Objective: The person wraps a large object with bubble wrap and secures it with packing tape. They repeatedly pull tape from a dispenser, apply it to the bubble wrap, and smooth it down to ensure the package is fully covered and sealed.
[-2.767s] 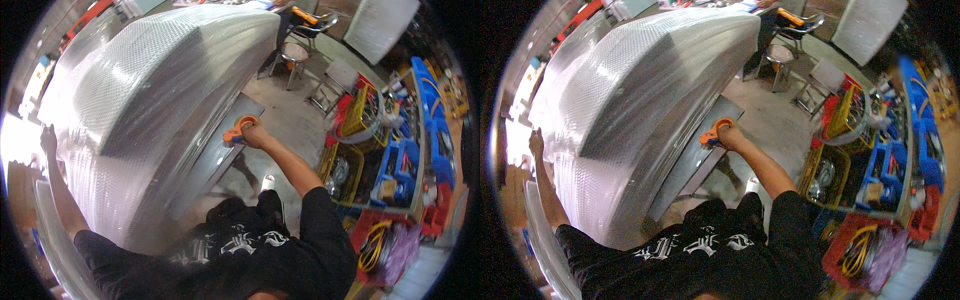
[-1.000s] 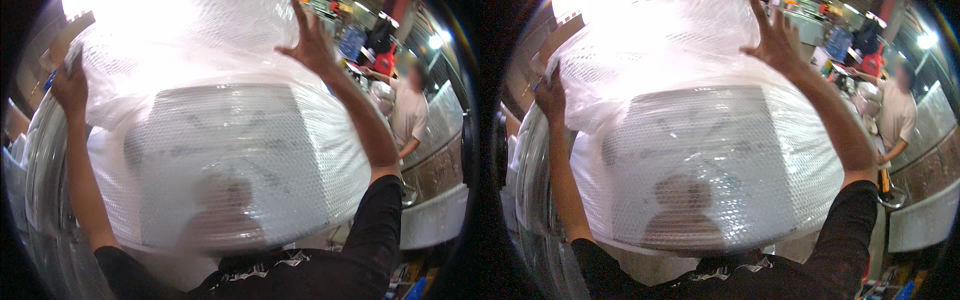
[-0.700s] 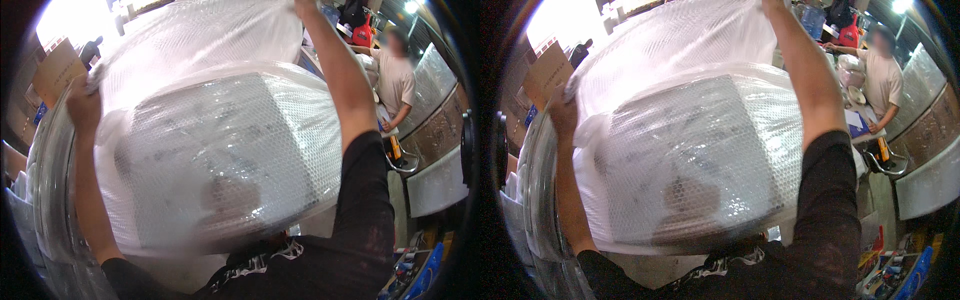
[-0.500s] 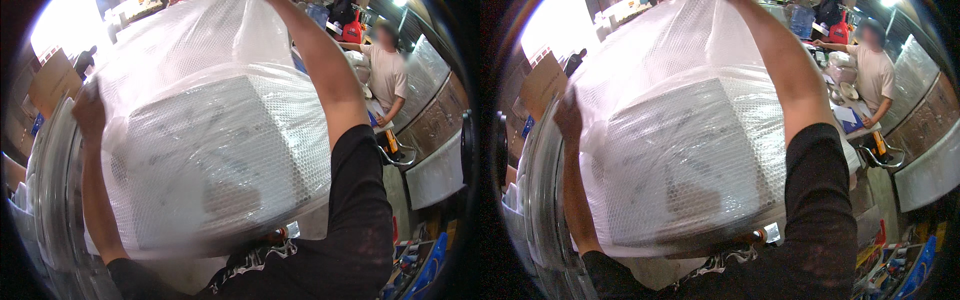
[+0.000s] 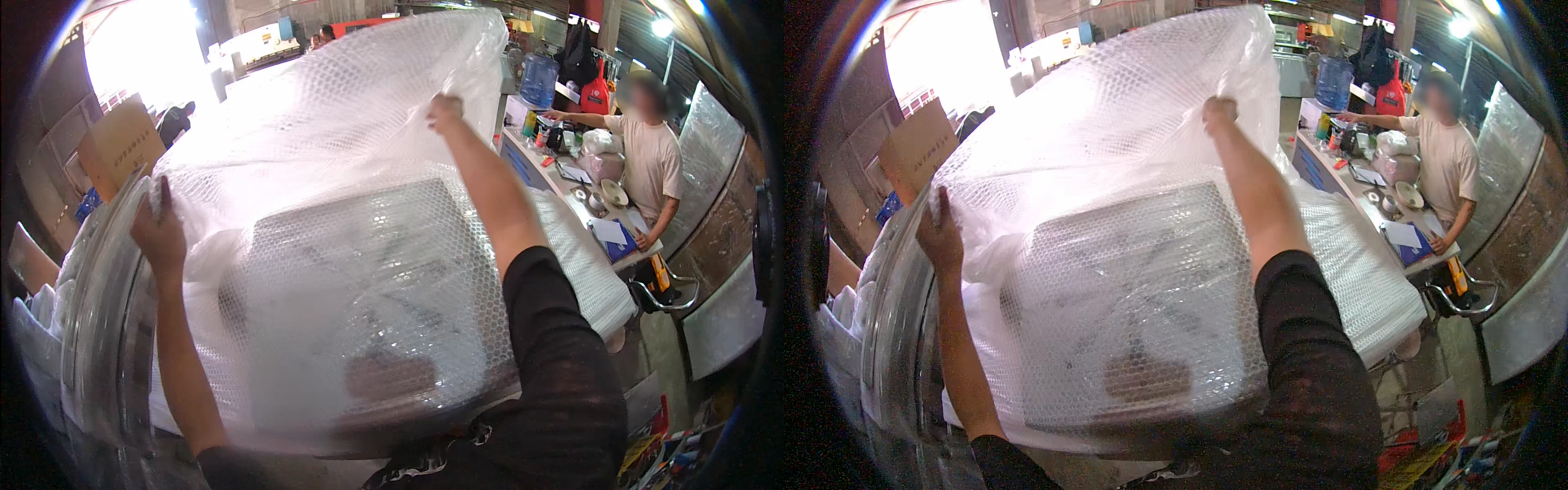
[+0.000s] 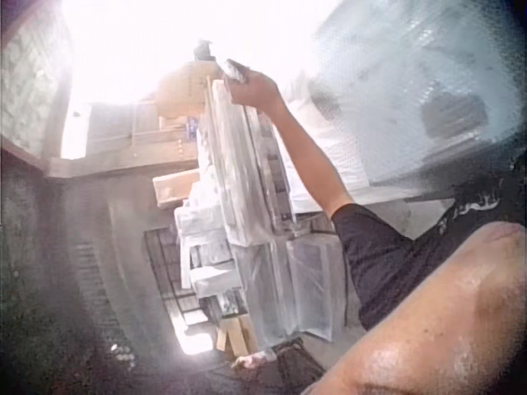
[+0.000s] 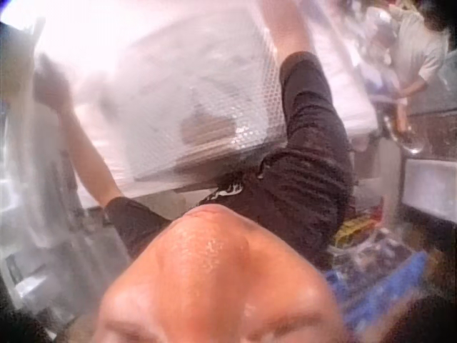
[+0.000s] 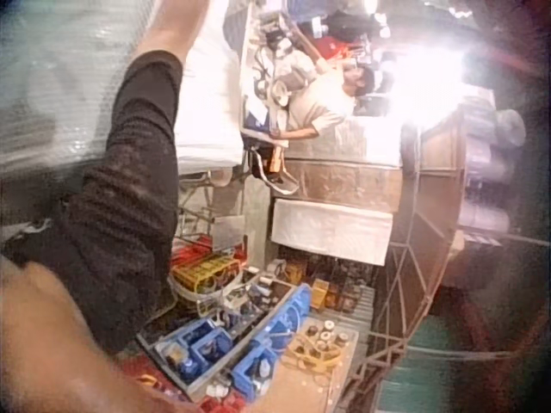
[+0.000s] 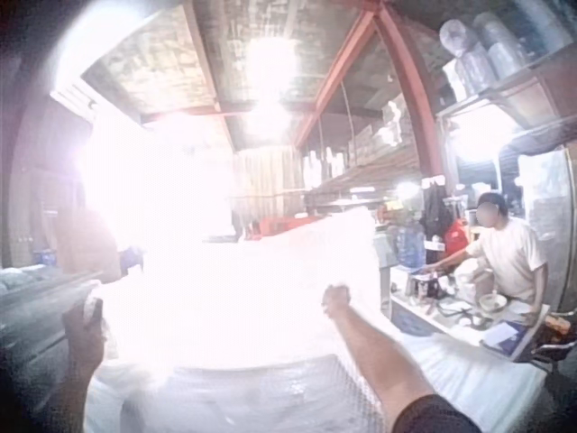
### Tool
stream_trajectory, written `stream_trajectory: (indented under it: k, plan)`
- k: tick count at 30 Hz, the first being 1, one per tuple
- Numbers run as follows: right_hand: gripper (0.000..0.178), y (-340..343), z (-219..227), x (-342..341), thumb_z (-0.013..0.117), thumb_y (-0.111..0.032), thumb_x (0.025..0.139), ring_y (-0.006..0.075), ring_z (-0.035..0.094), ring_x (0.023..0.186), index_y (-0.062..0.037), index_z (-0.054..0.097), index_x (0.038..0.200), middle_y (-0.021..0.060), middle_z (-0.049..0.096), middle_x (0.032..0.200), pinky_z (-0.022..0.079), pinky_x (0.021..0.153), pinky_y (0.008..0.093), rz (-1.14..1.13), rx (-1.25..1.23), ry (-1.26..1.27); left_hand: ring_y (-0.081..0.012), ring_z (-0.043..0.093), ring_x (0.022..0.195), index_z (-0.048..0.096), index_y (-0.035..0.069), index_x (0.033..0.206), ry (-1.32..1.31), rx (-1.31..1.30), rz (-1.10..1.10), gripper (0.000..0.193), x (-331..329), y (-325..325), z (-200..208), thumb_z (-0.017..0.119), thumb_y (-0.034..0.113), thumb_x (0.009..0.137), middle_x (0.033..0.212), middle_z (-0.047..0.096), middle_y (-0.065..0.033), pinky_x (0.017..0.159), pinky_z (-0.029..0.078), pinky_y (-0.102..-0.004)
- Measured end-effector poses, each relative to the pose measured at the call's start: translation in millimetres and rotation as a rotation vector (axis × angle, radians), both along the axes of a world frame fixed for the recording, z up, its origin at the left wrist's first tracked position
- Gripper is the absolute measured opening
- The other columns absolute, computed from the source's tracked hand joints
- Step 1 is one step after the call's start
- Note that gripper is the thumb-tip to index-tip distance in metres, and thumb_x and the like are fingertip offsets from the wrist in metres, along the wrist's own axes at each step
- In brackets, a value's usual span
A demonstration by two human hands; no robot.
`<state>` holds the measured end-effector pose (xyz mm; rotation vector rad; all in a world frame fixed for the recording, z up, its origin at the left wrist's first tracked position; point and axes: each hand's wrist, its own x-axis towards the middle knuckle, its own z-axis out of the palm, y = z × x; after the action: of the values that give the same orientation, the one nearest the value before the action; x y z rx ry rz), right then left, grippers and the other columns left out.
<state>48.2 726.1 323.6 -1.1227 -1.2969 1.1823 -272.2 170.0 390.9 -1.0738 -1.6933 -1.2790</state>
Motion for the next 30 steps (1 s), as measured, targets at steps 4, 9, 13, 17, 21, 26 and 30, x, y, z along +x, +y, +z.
stream_trajectory:
  k: [4,9,13,17,21,26,30]
  plan:
    - [0.045,83.5,105.4,155.7,0.064,-0.037,0.089,0.033,0.069,0.089,-0.0016,0.061,0.117,0.0198,0.069,0.103,0.056,0.078,0.0471,-0.217,1.098,-1.221,-0.029,0.071,0.087,0.071,-0.006,0.11,0.231,0.027,0.061,0.036,-41.2,-17.3,-1.3,0.066,0.028,0.099,0.097,0.072,-0.0253,0.079,0.053,-0.0395]
    - [0.042,22.3,214.4,363.5,0.063,-0.022,0.09,0.0359,0.065,0.107,-0.0053,0.059,0.129,0.0212,0.067,0.118,0.051,0.093,0.0437,-0.249,1.065,-1.364,-0.0316,0.07,0.084,0.071,-0.007,0.099,-0.204,-0.066,0.266,0.05,-77.2,5.8,1.0,0.06,0.042,0.101,0.09,0.071,-0.0217,0.081,0.052,-0.0429]
    - [0.042,-96.7,211.5,458.8,0.064,-0.012,0.091,0.0386,0.065,0.11,-0.0162,0.059,0.133,0.0229,0.066,0.119,0.051,0.094,0.0485,-0.509,0.907,-1.576,-0.0372,0.067,0.079,0.069,-0.005,0.101,0.267,0.101,0.298,0.04,-94.4,10.0,-1.4,0.064,0.035,0.099,0.083,0.068,-0.018,0.08,0.052,-0.0443]
    - [0.033,-177.8,141.7,524.9,0.047,-0.017,0.101,0.0437,0.06,0.111,-0.0099,0.061,0.13,0.0228,0.066,0.113,0.048,0.092,0.0511,-0.437,0.99,-1.594,-0.0405,0.066,0.083,0.066,-0.001,0.105,0.733,0.001,0.244,0.022,-98.1,-74.8,-20.0,0.065,0.018,0.095,0.091,0.067,-0.0188,0.078,0.054,-0.0469]
    - [0.047,-253.7,90.1,529.1,0.061,-0.009,0.092,0.042,0.052,0.127,-0.0074,0.055,0.139,0.0224,0.06,0.131,0.038,0.112,0.0486,-0.273,0.538,-1.792,-0.039,0.067,0.086,0.063,-0.001,0.097,1.042,-0.416,0.15,0.012,-49.0,-181.1,-64.8,0.065,0.004,0.086,0.094,0.067,-0.0197,0.075,0.055,-0.0488]
    - [0.107,-386.5,91.8,371.3,0.09,-0.026,0.065,0.0398,0.041,0.14,-0.004,0.034,0.154,0.0215,0.044,0.15,0.03,0.12,0.0454,0.379,0.738,-1.308,-0.0367,0.059,0.114,0.062,0.003,0.101,0.414,-0.971,0.19,0.032,67.8,-216.7,-107.1,0.068,0.006,0.069,0.117,0.063,-0.0143,0.095,0.048,-0.0492]
    - [0.109,-453.9,37.0,241.1,0.08,-0.065,0.07,0.0431,0.037,0.142,-0.0101,0.037,0.154,0.0266,0.038,0.152,0.034,0.117,0.0513,0.876,1.023,-1.226,-0.0316,0.043,0.142,0.052,0.01,0.143,0.608,-0.98,0.187,0.067,111.8,-187.7,-98.6,0.066,0.001,0.078,0.152,0.047,-0.0133,0.115,0.035,-0.049]
